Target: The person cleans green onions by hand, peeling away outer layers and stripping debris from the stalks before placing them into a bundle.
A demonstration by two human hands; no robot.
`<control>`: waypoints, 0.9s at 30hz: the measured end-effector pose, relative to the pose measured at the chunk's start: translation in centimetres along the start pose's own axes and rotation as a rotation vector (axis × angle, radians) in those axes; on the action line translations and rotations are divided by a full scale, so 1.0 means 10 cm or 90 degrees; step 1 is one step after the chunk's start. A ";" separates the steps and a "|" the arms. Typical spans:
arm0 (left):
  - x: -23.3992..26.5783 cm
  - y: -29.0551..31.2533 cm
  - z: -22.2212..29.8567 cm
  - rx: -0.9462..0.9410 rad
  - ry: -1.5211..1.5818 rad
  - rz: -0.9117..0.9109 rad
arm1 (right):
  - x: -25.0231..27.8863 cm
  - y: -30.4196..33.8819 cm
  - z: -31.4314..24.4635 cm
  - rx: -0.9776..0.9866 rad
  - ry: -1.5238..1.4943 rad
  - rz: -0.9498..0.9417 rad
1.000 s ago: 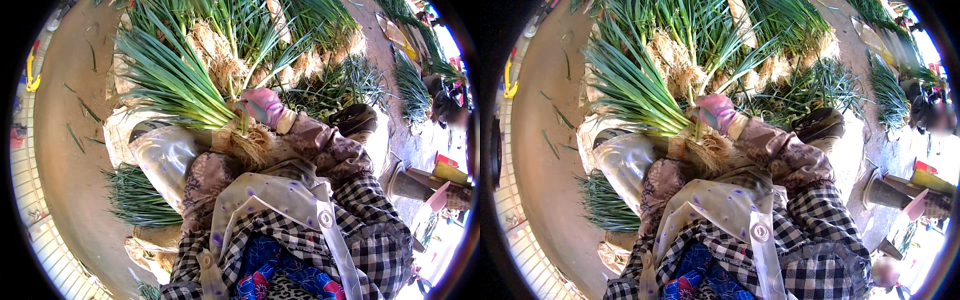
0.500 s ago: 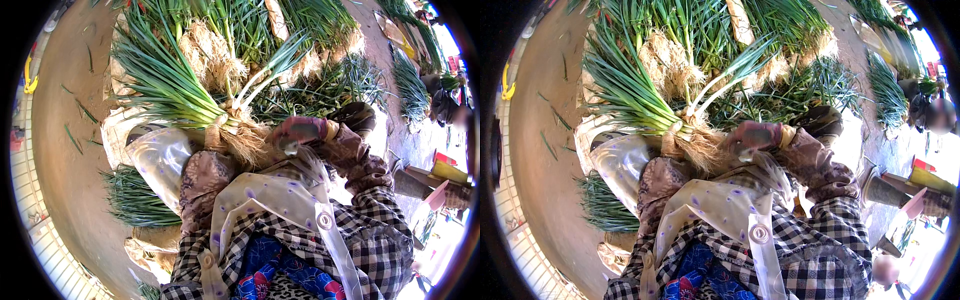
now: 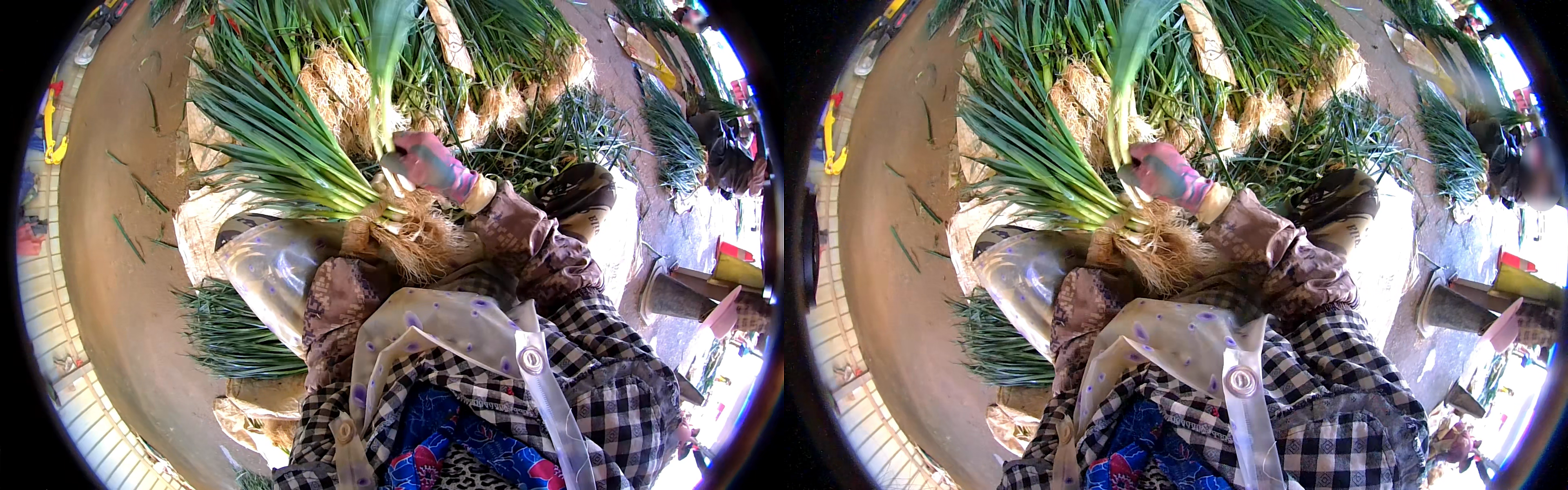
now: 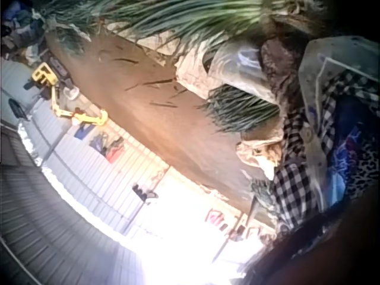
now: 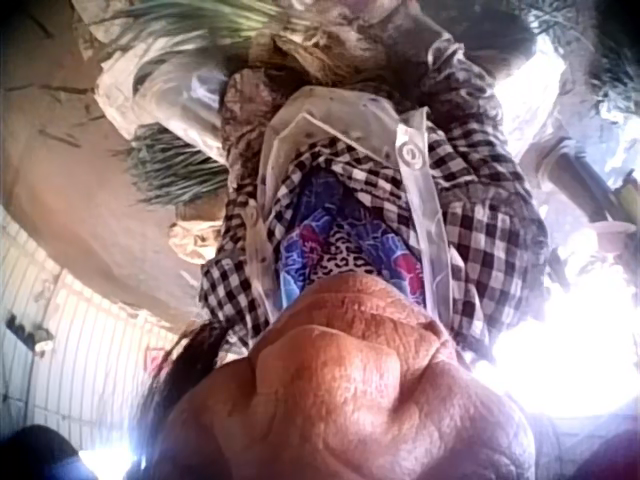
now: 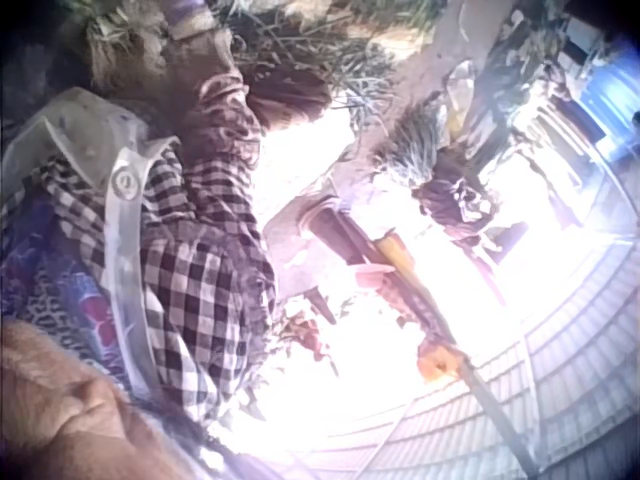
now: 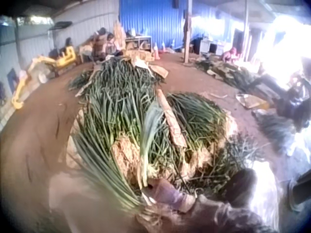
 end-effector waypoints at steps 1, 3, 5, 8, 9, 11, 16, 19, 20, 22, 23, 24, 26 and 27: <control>-0.03 0.01 0.01 -0.003 0.053 -0.010 | 0.00 0.00 -0.15 0.121 0.081 0.033; -0.11 0.11 0.01 -0.012 0.239 -0.028 | -0.20 0.04 -0.06 0.104 0.119 -0.036; -0.72 0.44 0.53 -0.074 0.295 0.019 | -0.45 0.24 0.19 -0.122 0.032 -0.186; -0.92 0.50 0.75 -0.135 0.375 -0.027 | -0.27 0.32 -0.04 0.070 0.168 -0.045; -0.79 0.49 0.71 -0.115 0.338 -0.004 | -0.24 0.32 -0.15 0.076 0.184 -0.019; -0.50 0.39 0.67 -0.204 0.351 -0.076 | -0.18 0.27 -0.07 -0.014 0.344 0.029; -0.88 0.56 1.00 -0.195 0.345 -0.172 | 0.16 0.02 0.69 -0.271 0.235 0.079; -1.03 0.81 1.34 -0.232 0.406 -0.248 | 0.79 -0.14 1.08 -0.222 0.233 0.234; -0.97 0.89 1.35 -0.225 0.427 -0.186 | 0.80 -0.17 0.76 -0.152 0.239 0.237; -0.92 0.83 1.35 -0.207 0.295 -0.165 | 0.61 -0.19 0.66 -0.130 0.042 0.159; -0.94 0.85 1.36 -0.230 0.235 -0.033 | 0.40 -0.25 0.51 -0.112 -0.077 0.110; -0.94 0.84 1.29 -0.228 0.251 0.032 | 0.17 -0.16 0.50 -0.204 -0.091 0.038; -0.45 0.78 0.89 -0.182 0.244 0.103 | -0.28 0.16 0.10 -0.293 -0.043 -0.130; -0.68 0.74 0.97 -0.195 0.282 0.029 | -0.48 0.28 0.13 -0.290 0.017 -0.217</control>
Point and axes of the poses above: each hand's wrist, its own y-axis away from the middle knuckle, its own x-axis out of the back of the hand, z = x × y, the point moved 10 cm from there along -y, towards the middle knuckle, and after that the axes turned 2 degrees about -z, right-handed, at the moved point
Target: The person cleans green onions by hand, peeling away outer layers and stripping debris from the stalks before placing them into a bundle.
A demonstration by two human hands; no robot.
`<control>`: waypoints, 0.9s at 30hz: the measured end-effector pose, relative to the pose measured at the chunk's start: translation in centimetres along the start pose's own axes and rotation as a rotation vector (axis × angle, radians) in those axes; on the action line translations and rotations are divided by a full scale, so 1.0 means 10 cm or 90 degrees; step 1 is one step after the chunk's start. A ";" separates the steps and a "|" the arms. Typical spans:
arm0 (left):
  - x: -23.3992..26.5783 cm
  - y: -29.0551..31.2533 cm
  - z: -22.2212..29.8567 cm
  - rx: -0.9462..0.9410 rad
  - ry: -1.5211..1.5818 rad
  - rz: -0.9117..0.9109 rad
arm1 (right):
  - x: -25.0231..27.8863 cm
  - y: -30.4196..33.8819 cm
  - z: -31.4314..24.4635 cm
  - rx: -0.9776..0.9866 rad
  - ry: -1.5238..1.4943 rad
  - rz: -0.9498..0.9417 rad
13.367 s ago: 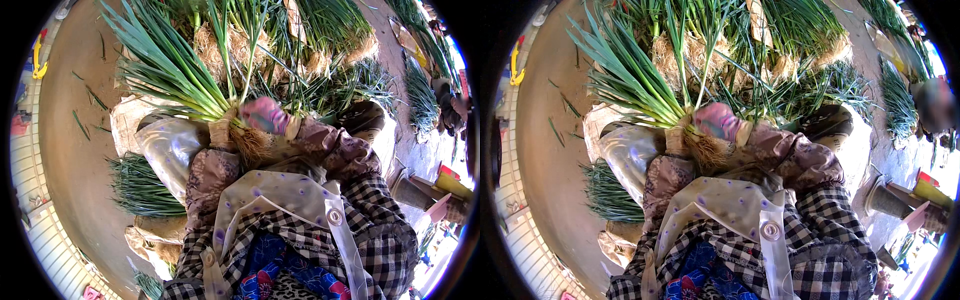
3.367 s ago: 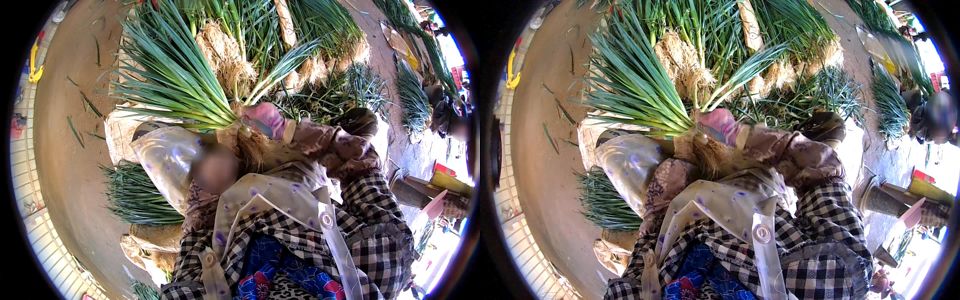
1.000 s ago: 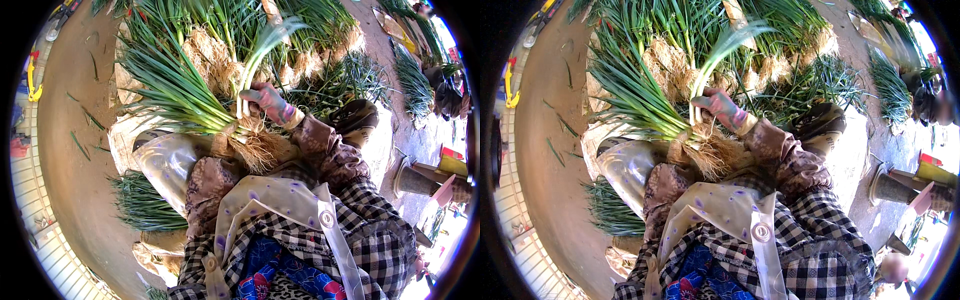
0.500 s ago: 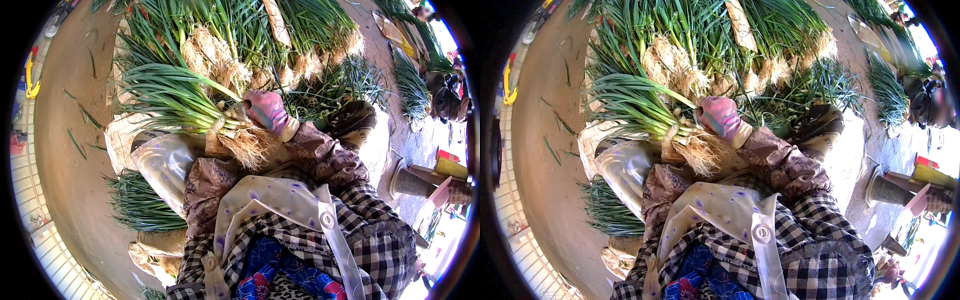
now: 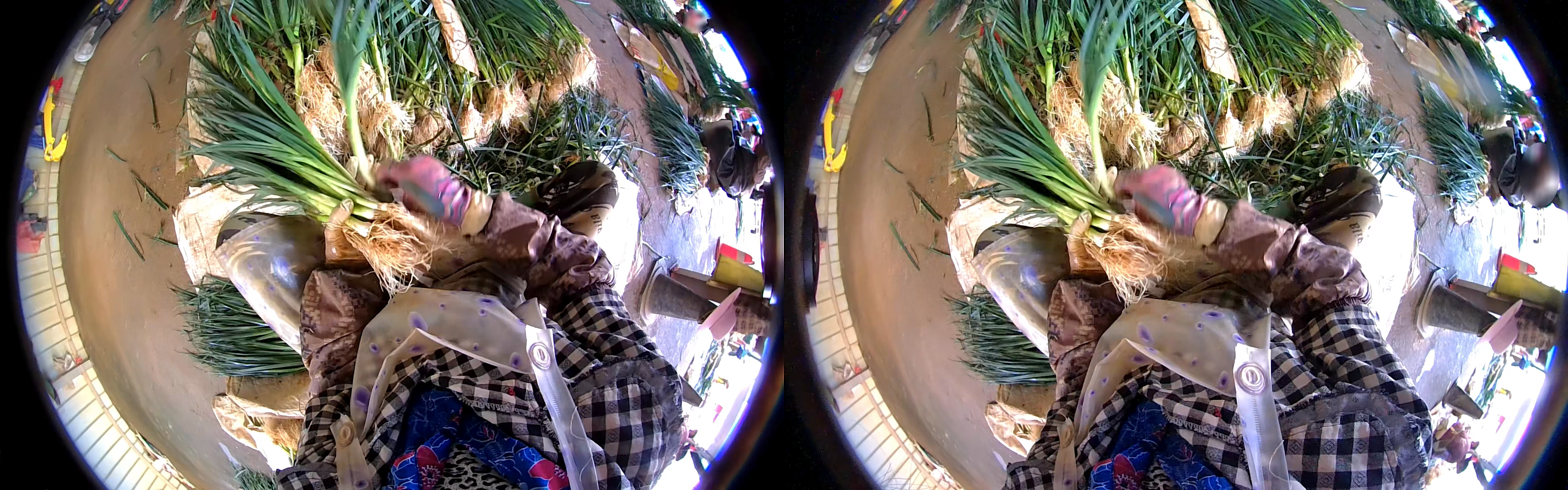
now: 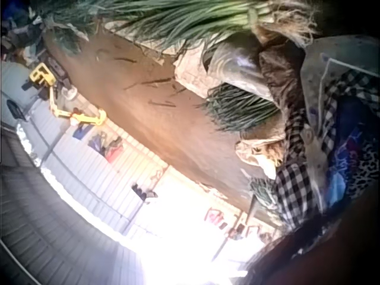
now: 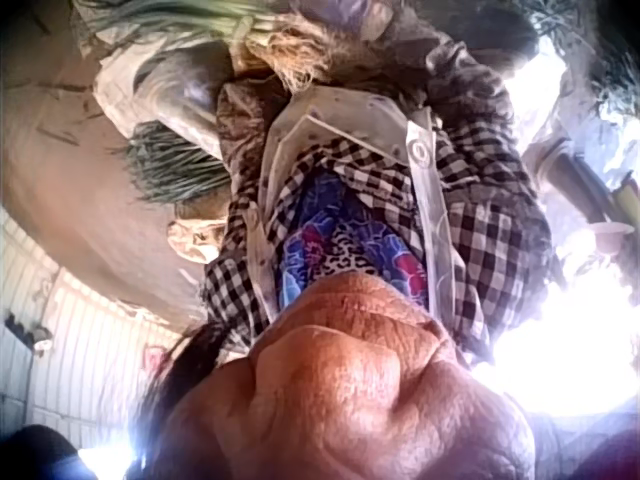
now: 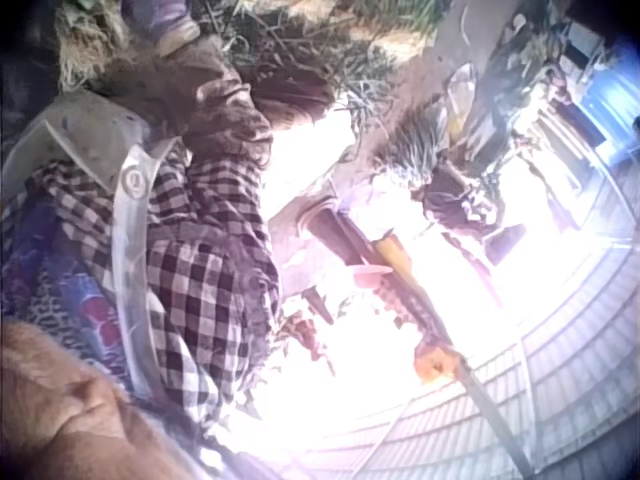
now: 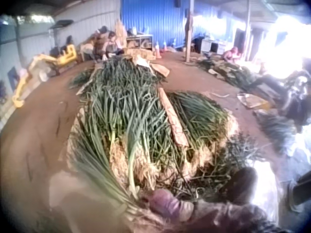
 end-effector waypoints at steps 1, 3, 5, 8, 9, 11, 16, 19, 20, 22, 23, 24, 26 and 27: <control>-0.25 -0.06 -0.07 0.015 0.050 -0.073 | -0.06 0.00 -0.06 0.152 -0.203 0.008; -0.23 -0.03 -0.07 0.014 0.037 -0.074 | -0.04 -0.05 0.07 0.213 -0.164 -0.072; -0.16 -0.06 -0.05 0.012 0.010 -0.068 | 0.19 -0.22 0.39 0.146 -0.102 0.062; -0.15 -0.09 -0.18 0.075 0.110 -0.099 | 0.36 -0.42 0.81 0.031 -0.008 0.328; -0.19 -0.14 -0.22 0.085 0.096 -0.134 | 0.24 -0.54 0.89 0.053 0.041 0.295; -0.39 -0.17 -0.32 0.117 0.112 -0.163 | 0.02 -0.83 1.24 0.093 0.042 0.133; -0.45 0.02 0.12 0.047 0.152 -0.197 | 0.63 -0.40 1.02 0.082 -0.426 0.174; -0.48 0.06 0.13 0.035 0.118 -0.151 | 1.47 0.39 0.46 0.274 -0.661 0.310; -0.49 0.02 0.07 0.044 0.105 -0.146 | 1.59 0.63 0.20 0.335 -0.639 0.254; -0.46 -0.03 -0.06 0.064 0.065 -0.137 | 1.55 0.52 0.25 0.257 -0.309 0.225; -0.33 -0.07 -0.12 0.068 0.034 -0.110 | 1.43 0.52 -0.04 0.381 0.091 0.291; -0.21 -0.08 -0.17 0.071 0.004 -0.081 | 1.26 0.46 -0.05 0.415 0.095 0.241; -0.20 -0.09 -0.22 0.057 -0.051 -0.038 | 0.96 0.49 -0.14 0.427 0.183 0.235; -0.18 -0.07 -0.24 0.051 -0.074 -0.037 | 0.73 0.45 -0.15 0.388 0.221 0.187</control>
Point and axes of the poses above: each hand's wrist, its own y-axis away from the middle knuckle, its own x-axis out of the back of the hand, z = x × y, the point moved 10 cm from there along -y, towards the middle knuckle, and after that the axes turned 2 degrees about -z, right-handed, at the moved point
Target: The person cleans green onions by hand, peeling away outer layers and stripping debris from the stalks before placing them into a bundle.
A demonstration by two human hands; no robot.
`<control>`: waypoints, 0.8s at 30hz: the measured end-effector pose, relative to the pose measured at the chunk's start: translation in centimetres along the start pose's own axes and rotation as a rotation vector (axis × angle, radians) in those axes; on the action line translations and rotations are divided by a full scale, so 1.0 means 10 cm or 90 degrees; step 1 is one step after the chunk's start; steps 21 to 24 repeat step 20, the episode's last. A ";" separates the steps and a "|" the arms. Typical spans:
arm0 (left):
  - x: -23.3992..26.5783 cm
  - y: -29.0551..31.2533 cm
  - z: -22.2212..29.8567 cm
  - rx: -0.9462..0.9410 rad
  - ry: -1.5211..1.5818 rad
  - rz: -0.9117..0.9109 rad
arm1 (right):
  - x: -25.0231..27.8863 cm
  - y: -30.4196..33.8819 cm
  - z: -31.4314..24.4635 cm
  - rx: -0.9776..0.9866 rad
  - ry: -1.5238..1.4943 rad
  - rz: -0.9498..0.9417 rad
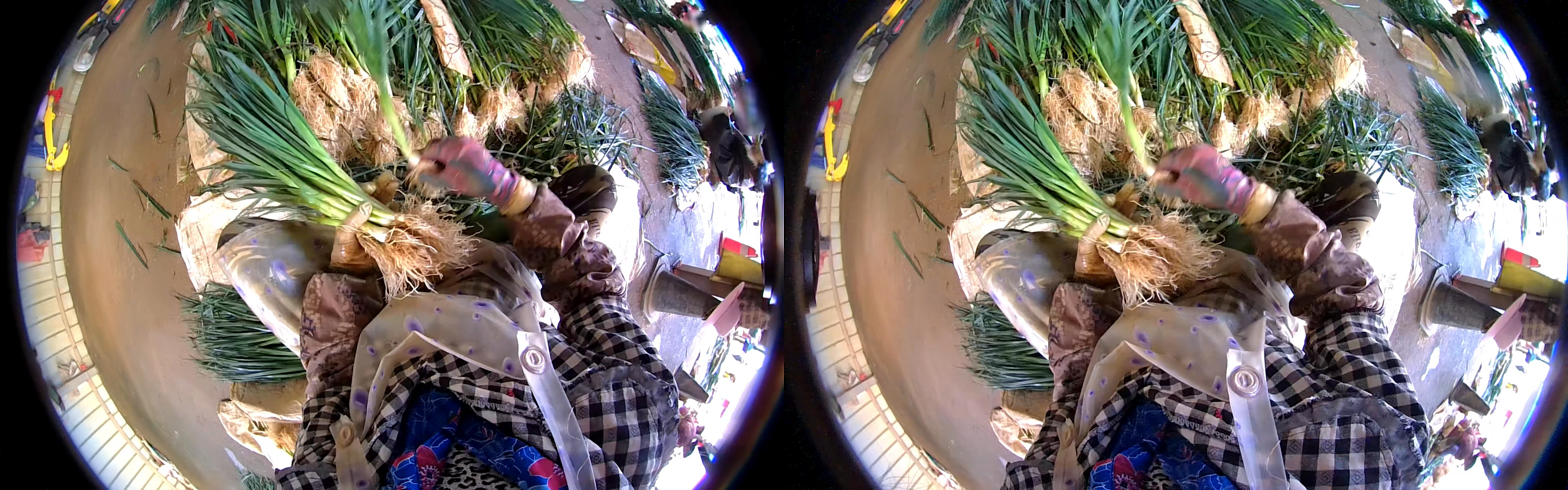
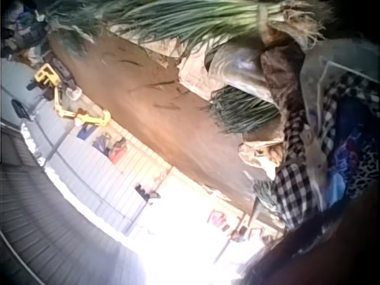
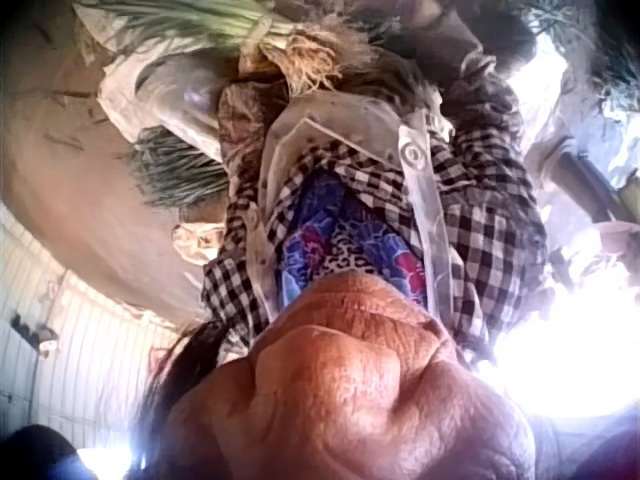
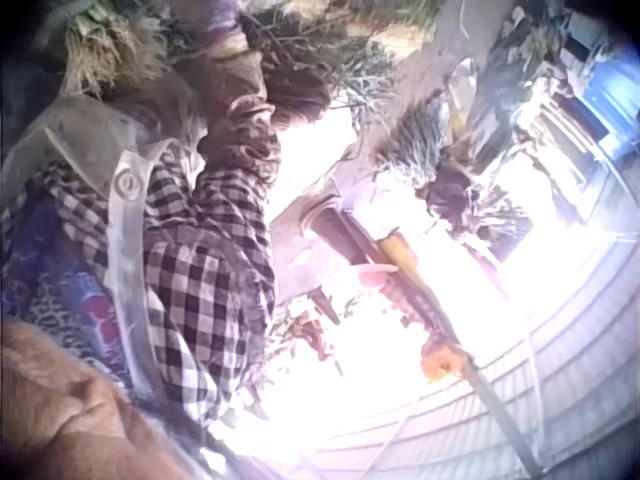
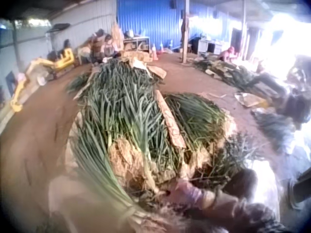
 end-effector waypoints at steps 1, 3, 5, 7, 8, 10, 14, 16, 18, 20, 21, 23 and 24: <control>-0.01 0.00 0.01 -0.006 -0.029 -0.003 | -0.17 -0.02 -0.08 -0.021 0.026 -0.055; -0.16 -0.05 -0.04 -0.033 0.055 -0.035 | -0.60 0.09 -0.12 0.102 0.074 -0.018; -0.18 0.00 -0.09 0.050 0.095 -0.044 | -0.74 0.02 -0.06 0.037 -0.254 -0.031; -0.06 0.00 -0.12 0.042 0.102 -0.013 | -0.88 0.08 0.06 0.006 -0.043 -0.102; -0.01 -0.01 -0.12 0.037 0.106 0.002 | -0.94 0.07 0.18 -0.012 0.030 -0.114; 0.01 -0.01 -0.08 0.017 0.083 -0.019 | -0.96 0.02 0.27 -0.026 0.183 -0.138; 0.15 0.02 0.07 -0.050 0.069 -0.041 | -1.50 0.66 1.26 -0.171 0.373 -0.387; 0.06 0.07 0.21 -0.064 0.070 -0.026 | -1.60 1.28 2.00 -0.227 0.407 -0.478; -0.09 -0.05 0.23 -0.047 0.082 -0.041 | -1.56 1.71 2.64 -0.244 0.384 -0.495; 0.02 0.08 0.31 -0.066 0.092 -0.028 | -1.78 1.50 2.53 -0.166 0.339 -0.520; 0.02 0.08 0.31 -0.066 0.092 -0.028 | -1.78 1.50 2.53 -0.166 0.339 -0.520; 0.02 0.08 0.31 -0.066 0.092 -0.028 | -1.78 1.50 2.53 -0.166 0.339 -0.520; 0.02 0.08 0.31 -0.066 0.092 -0.028 | -1.78 1.50 2.53 -0.166 0.339 -0.520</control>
Point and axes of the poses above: each hand's wrist, its own y-axis away from the middle knuckle, its own x-axis out of the back of the hand, z = x × y, the point moved 10 cm from there along -y, towards the middle knuckle, and after that the axes turned 2 degrees about -z, right-handed, at the moved point
